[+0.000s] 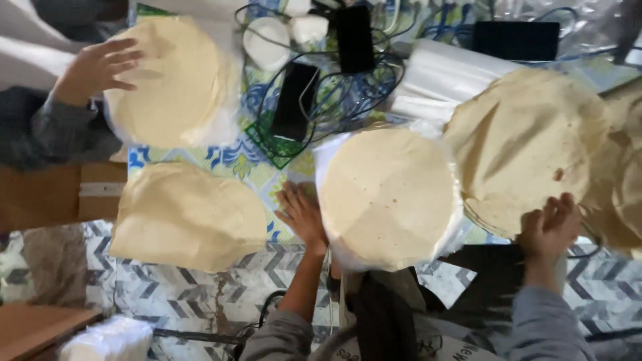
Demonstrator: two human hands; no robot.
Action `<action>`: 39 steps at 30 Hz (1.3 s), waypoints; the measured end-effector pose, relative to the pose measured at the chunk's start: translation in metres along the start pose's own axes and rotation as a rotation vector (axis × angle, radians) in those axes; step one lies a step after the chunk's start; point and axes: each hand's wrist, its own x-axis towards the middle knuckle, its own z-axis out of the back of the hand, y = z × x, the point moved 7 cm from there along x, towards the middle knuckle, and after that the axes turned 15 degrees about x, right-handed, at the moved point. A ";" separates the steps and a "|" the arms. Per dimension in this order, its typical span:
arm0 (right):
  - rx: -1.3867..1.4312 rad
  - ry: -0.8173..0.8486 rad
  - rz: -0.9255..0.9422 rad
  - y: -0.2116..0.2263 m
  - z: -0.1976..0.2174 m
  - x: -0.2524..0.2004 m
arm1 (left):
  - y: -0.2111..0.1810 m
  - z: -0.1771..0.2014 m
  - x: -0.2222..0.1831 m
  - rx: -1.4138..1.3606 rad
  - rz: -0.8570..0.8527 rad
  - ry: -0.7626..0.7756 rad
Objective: The person places flatbread onto sheets of plastic and then stacks the wrapped bread.
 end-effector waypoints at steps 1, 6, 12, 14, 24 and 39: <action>-0.196 0.035 0.060 0.008 0.003 -0.002 | 0.003 0.003 -0.003 -0.047 0.007 -0.007; -0.448 0.011 0.114 0.023 -0.013 0.007 | 0.005 -0.019 -0.001 0.061 0.020 -0.050; -0.189 0.013 0.018 -0.032 0.008 -0.014 | 0.005 -0.013 -0.004 -0.127 0.041 0.010; -0.587 0.062 0.173 -0.023 0.003 -0.012 | 0.005 0.001 0.001 -0.172 0.040 -0.015; -0.188 -0.019 0.327 0.003 -0.076 0.088 | 0.002 -0.004 0.003 -0.062 0.065 -0.044; -0.498 0.613 0.335 0.041 -0.356 0.154 | 0.003 0.013 0.002 -0.229 0.101 -0.073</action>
